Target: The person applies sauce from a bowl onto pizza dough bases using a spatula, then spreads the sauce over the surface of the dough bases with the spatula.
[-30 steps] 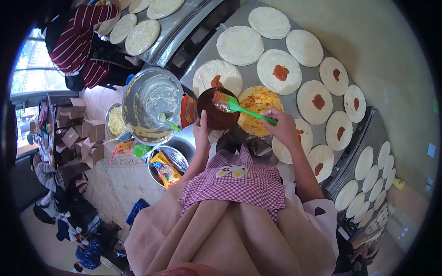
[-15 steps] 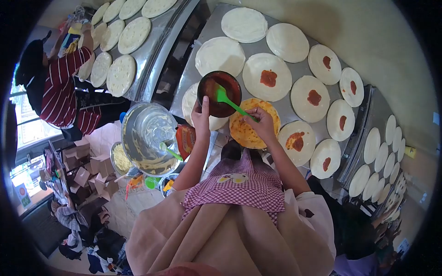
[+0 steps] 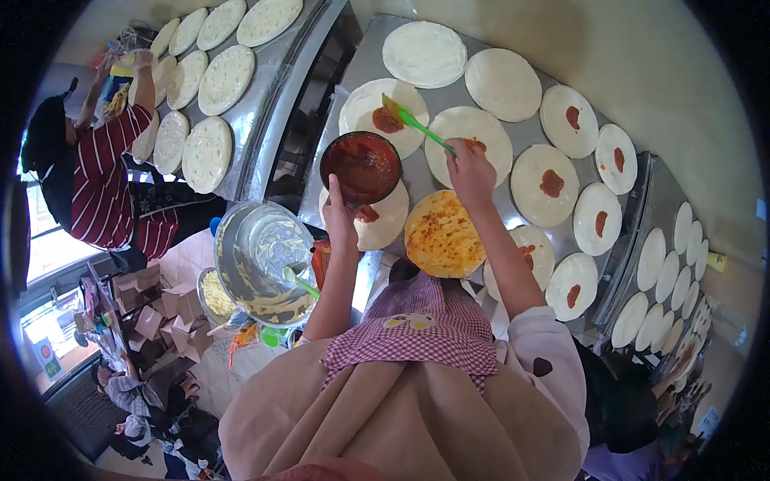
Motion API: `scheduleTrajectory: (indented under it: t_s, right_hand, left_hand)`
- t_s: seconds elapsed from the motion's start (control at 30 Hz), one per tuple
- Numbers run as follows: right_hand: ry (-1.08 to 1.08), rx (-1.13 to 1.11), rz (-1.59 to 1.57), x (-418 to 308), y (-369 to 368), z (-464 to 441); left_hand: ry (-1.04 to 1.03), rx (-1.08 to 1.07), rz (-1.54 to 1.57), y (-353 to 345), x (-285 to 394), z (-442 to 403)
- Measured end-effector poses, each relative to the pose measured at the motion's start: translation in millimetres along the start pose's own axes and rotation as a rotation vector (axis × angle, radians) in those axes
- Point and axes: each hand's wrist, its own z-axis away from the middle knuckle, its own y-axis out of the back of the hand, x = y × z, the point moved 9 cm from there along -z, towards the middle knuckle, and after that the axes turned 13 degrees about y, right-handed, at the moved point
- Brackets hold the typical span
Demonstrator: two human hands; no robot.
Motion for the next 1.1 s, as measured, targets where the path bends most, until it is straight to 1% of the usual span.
scheduleTrajectory:
  t_s: [0.1,0.2,0.3,0.33,0.4,0.5,0.57,0.67,0.7,0.77,0.9,0.97,1.0,1.1]
  right_hand:
    - [-0.093,0.075,-0.295,12,20,8]
    - [-0.065,0.017,-0.461,2,36,18]
    - [-0.096,-0.267,-0.067,-7,38,22]
    - [-0.119,-0.284,-0.079,-3,33,24]
    - [-0.163,-0.319,-0.111,8,14,33]
    - [-0.282,-0.144,-0.538,25,-1,46]
    - [-0.357,-0.127,-0.726,35,-23,56]
    - [-0.474,-0.116,-1.017,44,-37,57]
    - [-0.51,-0.116,-1.113,47,-41,54]
    - [-0.541,-0.113,-1.133,57,-42,49]
    - [-0.521,-0.089,-1.09,74,-36,25]
    - [-0.537,-0.058,-1.149,83,-39,12]
    - [-0.547,-0.043,-1.178,88,-41,5]
    - [-0.512,-0.012,-1.111,109,-46,-27]
  left_hand:
    - [-0.04,0.003,-0.034,-6,10,-4]
    - [-0.081,-0.002,-0.178,-22,18,-8]
    - [-0.294,-0.041,-0.241,-50,30,-2]
    - [-0.409,-0.108,-0.206,-65,38,9]
    - [-0.423,-0.117,-0.229,-84,35,16]
    - [-0.423,-0.121,-0.249,-102,31,21]
    - [-0.438,-0.15,-0.264,-116,23,19]
    - [-0.437,-0.194,-0.229,-134,23,20]
    - [-0.43,-0.197,-0.221,-140,25,18]
    - [-0.412,-0.203,-0.201,-149,29,13]
    - [-0.123,-0.234,-0.06,-156,7,-29]
    - [0.025,-0.225,0.055,-162,3,-37]
    - [0.036,-0.217,0.077,-162,2,-44]
    - [0.05,-0.194,0.113,-158,2,-60]
